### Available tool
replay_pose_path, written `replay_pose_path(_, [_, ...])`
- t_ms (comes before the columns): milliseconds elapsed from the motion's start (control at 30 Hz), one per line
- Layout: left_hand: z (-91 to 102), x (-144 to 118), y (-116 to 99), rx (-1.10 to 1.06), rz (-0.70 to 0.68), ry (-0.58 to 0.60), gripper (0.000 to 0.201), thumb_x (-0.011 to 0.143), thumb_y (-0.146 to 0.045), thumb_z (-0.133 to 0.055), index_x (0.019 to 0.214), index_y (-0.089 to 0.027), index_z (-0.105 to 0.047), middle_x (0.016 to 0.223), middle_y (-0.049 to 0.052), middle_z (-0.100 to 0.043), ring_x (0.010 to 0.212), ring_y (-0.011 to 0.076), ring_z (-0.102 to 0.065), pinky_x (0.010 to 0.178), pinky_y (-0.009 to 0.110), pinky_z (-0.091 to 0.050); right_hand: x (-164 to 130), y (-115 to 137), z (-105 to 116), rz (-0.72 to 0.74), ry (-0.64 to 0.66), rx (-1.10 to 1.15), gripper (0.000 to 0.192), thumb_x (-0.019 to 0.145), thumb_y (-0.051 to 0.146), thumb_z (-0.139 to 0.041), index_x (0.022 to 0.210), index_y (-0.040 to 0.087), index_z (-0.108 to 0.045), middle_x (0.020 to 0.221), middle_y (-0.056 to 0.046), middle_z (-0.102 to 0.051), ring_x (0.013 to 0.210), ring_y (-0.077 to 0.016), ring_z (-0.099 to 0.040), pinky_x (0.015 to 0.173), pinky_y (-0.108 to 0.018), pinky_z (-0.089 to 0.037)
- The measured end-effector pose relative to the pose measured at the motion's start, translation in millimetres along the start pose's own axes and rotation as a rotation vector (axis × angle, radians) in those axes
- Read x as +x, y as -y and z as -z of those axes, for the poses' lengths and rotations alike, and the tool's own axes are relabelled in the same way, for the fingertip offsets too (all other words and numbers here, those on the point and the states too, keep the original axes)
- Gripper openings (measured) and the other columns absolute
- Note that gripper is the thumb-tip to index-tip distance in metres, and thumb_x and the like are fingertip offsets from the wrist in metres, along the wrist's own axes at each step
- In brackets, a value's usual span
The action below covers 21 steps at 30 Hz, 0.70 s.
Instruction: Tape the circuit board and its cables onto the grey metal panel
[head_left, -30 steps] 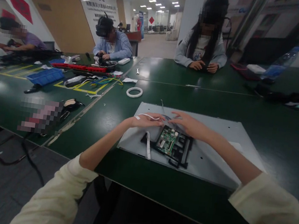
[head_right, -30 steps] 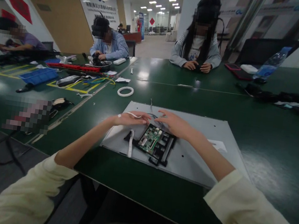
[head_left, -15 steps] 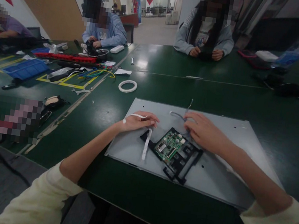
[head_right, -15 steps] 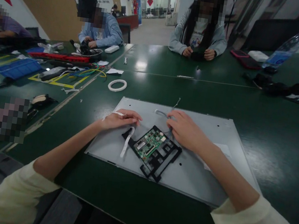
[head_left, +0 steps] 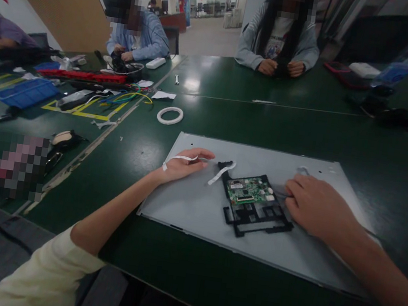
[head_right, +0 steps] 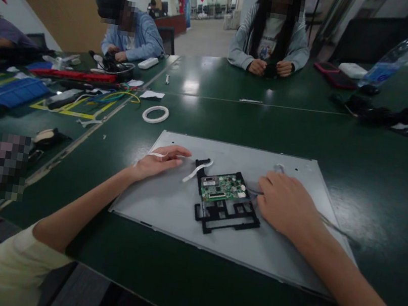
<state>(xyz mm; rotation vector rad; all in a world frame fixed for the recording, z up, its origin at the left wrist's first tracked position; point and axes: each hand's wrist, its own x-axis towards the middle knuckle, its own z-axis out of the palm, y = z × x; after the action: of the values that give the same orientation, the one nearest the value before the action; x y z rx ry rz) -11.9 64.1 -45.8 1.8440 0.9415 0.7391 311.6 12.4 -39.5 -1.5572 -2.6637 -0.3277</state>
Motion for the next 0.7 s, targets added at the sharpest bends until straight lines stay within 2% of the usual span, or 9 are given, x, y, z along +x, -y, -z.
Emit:
replay_pose_path(167, [0.4, -0.2, -0.7, 0.028, -0.014, -0.014, 0.029, 0.082, -0.028, -0.052, 0.109, -0.018, -0.055, 0.114, 0.007, -0.058, 0.108, 0.0162, -0.052, 0.091, 0.033, -0.040, -1.9, 13.1, 7.6, -0.091, 0.046, 0.021, 0.015, 0.075, 0.020, -0.039, 0.065, 0.018, -0.051, 0.071, -0.008, -0.055, 0.065, -0.0200, -0.049, 0.059, -0.034, -0.036])
replay_pose_path(333, [-1.6, -1.1, -1.2, 0.195, -0.027, 0.010, 0.028, 0.084, -0.028, -0.048, 0.110, -0.020, -0.055, 0.111, 0.006, -0.059, 0.104, 0.0151, -0.053, 0.088, 0.031, -0.041, -4.3, 19.9, 14.3, -0.110, 0.063, 0.048, 0.015, 0.074, 0.021, -0.039, 0.064, 0.018, -0.050, 0.070, -0.008, -0.054, 0.064, -0.0192, -0.049, 0.055, -0.032, -0.036])
replay_pose_path(467, [-3.3, -2.1, -3.9, 0.293, -0.061, 0.006, 0.028, 0.084, -0.027, -0.047, 0.110, -0.019, -0.054, 0.111, 0.005, -0.058, 0.103, 0.0147, -0.052, 0.087, 0.030, -0.042, -7.4, 26.0, 16.5, -0.202, 0.116, 0.079, 0.018, 0.078, 0.026, -0.039, 0.069, 0.019, -0.052, 0.070, -0.005, -0.055, 0.058, -0.0170, -0.050, 0.047, -0.029, -0.032])
replay_pose_path(567, [-5.4, -2.7, -5.5, 0.349, -0.084, 0.003, 0.029, 0.084, -0.028, -0.047, 0.111, -0.018, -0.052, 0.112, 0.007, -0.057, 0.101, 0.0150, -0.053, 0.085, 0.029, -0.044, -7.7, 33.5, 16.6, -0.217, 0.055, 0.091, 0.021, 0.083, 0.028, -0.036, 0.079, 0.019, -0.055, 0.077, -0.006, -0.058, 0.058, -0.0165, -0.051, 0.046, -0.028, -0.032])
replay_pose_path(700, [-9.5, -4.9, -8.6, 0.441, -0.238, 0.018, 0.035, 0.084, -0.028, -0.046, 0.118, -0.017, -0.047, 0.118, 0.010, -0.053, 0.109, 0.0174, -0.049, 0.092, 0.035, -0.041, -5.3, 40.4, 16.4, -0.121, -0.081, 0.065, 0.024, 0.086, 0.027, -0.034, 0.089, 0.018, -0.056, 0.086, -0.009, -0.059, 0.073, -0.0199, -0.054, 0.055, -0.030, -0.039])
